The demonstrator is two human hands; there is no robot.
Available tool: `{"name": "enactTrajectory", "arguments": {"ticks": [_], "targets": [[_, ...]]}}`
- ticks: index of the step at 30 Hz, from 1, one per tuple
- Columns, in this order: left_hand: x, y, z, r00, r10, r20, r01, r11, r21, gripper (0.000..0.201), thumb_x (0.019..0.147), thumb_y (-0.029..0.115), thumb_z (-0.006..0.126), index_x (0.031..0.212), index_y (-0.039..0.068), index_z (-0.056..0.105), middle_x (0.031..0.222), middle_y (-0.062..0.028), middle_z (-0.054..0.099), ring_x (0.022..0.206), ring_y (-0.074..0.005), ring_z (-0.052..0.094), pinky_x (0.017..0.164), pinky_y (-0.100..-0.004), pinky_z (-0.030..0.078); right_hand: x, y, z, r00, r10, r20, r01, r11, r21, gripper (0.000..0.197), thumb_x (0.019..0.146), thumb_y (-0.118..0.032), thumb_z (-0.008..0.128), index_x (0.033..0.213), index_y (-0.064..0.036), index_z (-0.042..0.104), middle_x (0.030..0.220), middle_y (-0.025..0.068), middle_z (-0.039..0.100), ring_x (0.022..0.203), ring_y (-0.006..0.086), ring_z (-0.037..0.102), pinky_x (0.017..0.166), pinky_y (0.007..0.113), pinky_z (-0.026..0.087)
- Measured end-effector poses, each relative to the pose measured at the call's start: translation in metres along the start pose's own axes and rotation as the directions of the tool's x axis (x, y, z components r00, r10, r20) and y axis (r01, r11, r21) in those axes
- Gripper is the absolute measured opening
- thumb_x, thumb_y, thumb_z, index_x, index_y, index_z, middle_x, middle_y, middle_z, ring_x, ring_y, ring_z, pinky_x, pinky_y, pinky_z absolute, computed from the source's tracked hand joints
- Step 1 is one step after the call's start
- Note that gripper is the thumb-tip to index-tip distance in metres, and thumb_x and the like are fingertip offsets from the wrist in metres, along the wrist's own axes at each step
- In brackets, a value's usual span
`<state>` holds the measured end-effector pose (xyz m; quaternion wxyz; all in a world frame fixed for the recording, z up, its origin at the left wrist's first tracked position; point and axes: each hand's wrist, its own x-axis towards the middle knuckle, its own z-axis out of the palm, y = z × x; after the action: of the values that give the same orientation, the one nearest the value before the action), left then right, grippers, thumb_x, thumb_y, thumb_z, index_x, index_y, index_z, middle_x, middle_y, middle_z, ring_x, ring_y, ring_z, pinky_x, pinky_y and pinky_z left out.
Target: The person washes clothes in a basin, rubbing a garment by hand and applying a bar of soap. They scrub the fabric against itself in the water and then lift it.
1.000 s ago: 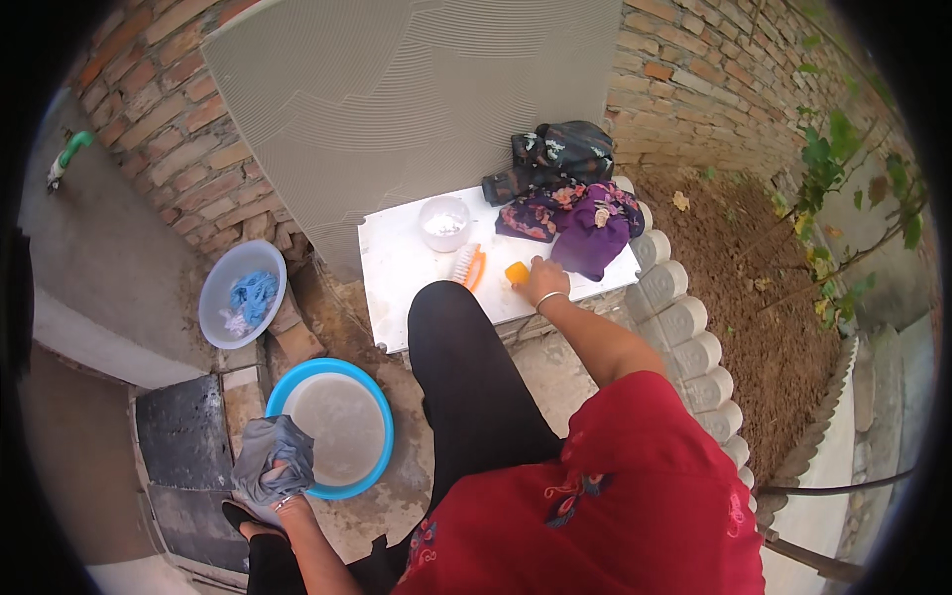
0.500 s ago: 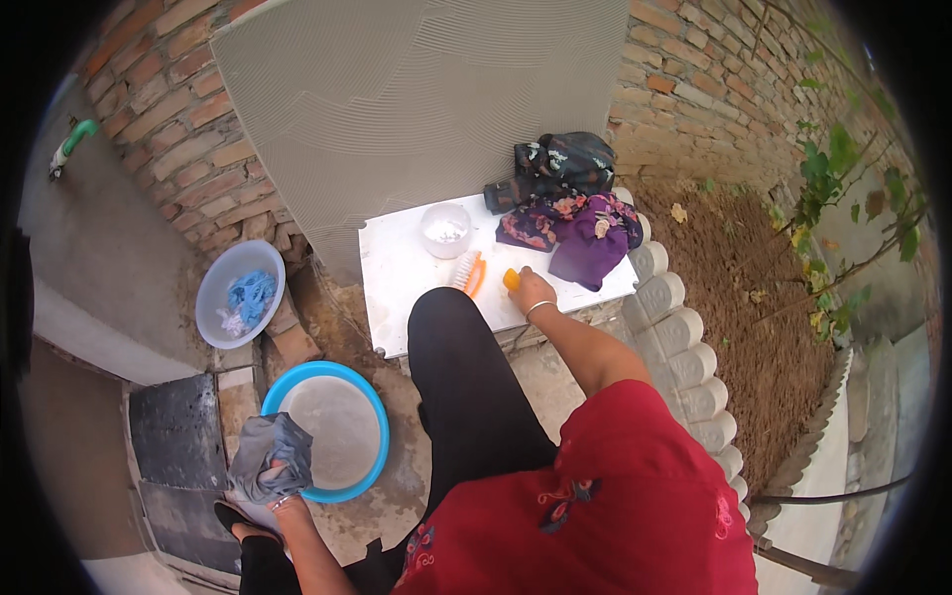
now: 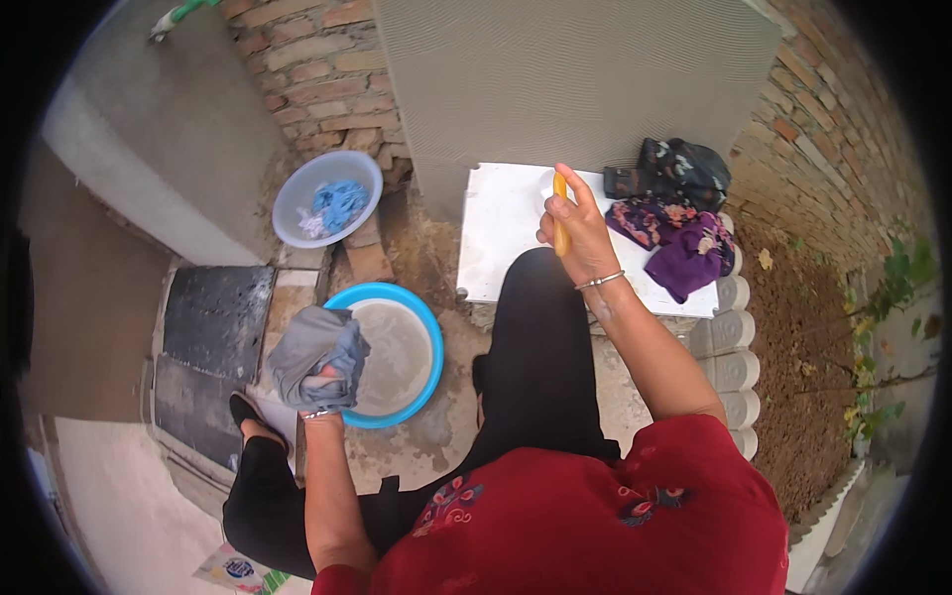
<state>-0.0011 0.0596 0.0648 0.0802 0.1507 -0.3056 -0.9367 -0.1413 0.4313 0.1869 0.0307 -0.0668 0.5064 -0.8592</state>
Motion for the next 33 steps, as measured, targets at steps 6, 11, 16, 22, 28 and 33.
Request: {"name": "enactTrajectory", "arguments": {"ticks": [6, 11, 16, 22, 28, 33], "targets": [[-0.017, 0.010, 0.014, 0.995, 0.011, 0.103, 0.003, 0.990, -0.139, 0.048, 0.090, 0.034, 0.041, 0.128, 0.006, 0.040, 0.131, -0.0085, 0.044, 0.119, -0.0200, 0.043, 0.101, -0.0345, 0.034, -0.016, 0.096, 0.153, 0.960, 0.224, 0.169, -0.193, 0.965, -0.180, 0.053, 0.074, 0.000, 0.059, 0.122, -0.0127, 0.041, 0.084, 0.0024, 0.041, 0.067, 0.0107, 0.047, 0.059, 0.024, 0.043], [-0.021, 0.001, 0.031, 0.992, 0.056, 0.114, -0.021, 0.957, -0.290, 0.048, 0.090, 0.035, 0.041, 0.129, 0.006, 0.039, 0.132, -0.0085, 0.044, 0.120, -0.0200, 0.043, 0.101, -0.0346, 0.033, -0.029, 0.167, 0.227, 0.890, -0.175, 0.422, 0.421, 0.673, -0.609, 0.030, 0.077, -0.014, 0.062, 0.105, -0.0114, 0.051, 0.088, 0.0093, 0.052, 0.082, 0.0253, 0.053, 0.072, 0.033, 0.044], [-0.025, -0.006, 0.031, 0.991, 0.076, 0.108, -0.025, 0.910, -0.414, 0.048, 0.090, 0.035, 0.041, 0.129, 0.006, 0.039, 0.132, -0.0084, 0.043, 0.120, -0.0200, 0.043, 0.101, -0.0346, 0.033, -0.086, 0.177, 0.241, 0.582, -0.035, 0.813, 0.702, 0.526, -0.480, 0.019, 0.077, -0.023, 0.064, 0.093, -0.0159, 0.056, 0.082, 0.0087, 0.050, 0.079, 0.0289, 0.055, 0.066, 0.040, 0.045], [-0.026, -0.022, 0.035, 0.968, 0.067, 0.243, 0.057, 0.880, -0.472, 0.049, 0.090, 0.036, 0.041, 0.129, 0.006, 0.039, 0.133, -0.0083, 0.043, 0.120, -0.0200, 0.042, 0.101, -0.0347, 0.032, -0.028, 0.187, 0.240, 0.731, -0.017, 0.682, 0.618, 0.442, -0.651, 0.013, 0.081, -0.026, 0.059, 0.090, -0.0175, 0.056, 0.080, 0.0073, 0.049, 0.077, 0.0274, 0.056, 0.064, 0.040, 0.045], [-0.035, -0.009, 0.048, 1.000, -0.004, 0.030, 0.019, 0.856, -0.517, 0.047, 0.091, 0.040, 0.037, 0.128, 0.010, 0.041, 0.131, -0.0076, 0.044, 0.119, -0.0225, 0.042, 0.100, -0.0372, 0.033, -0.078, 0.180, 0.245, 0.536, 0.026, 0.844, 0.706, 0.534, -0.465, 0.010, 0.081, -0.023, 0.058, 0.090, -0.0180, 0.057, 0.078, 0.0071, 0.050, 0.076, 0.0270, 0.056, 0.064, 0.039, 0.045], [-0.026, -0.018, 0.035, 0.929, 0.103, 0.356, 0.131, 0.807, -0.575, 0.047, 0.093, 0.043, 0.033, 0.131, 0.014, 0.037, 0.134, -0.0068, 0.039, 0.124, -0.0240, 0.037, 0.104, -0.0399, 0.028, -0.019, 0.194, 0.244, 0.816, -0.080, 0.573, 0.547, 0.429, -0.719, 0.011, 0.080, -0.018, 0.058, 0.090, -0.0198, 0.059, 0.076, 0.0064, 0.050, 0.074, 0.0255, 0.056, 0.061, 0.041, 0.045]]}}
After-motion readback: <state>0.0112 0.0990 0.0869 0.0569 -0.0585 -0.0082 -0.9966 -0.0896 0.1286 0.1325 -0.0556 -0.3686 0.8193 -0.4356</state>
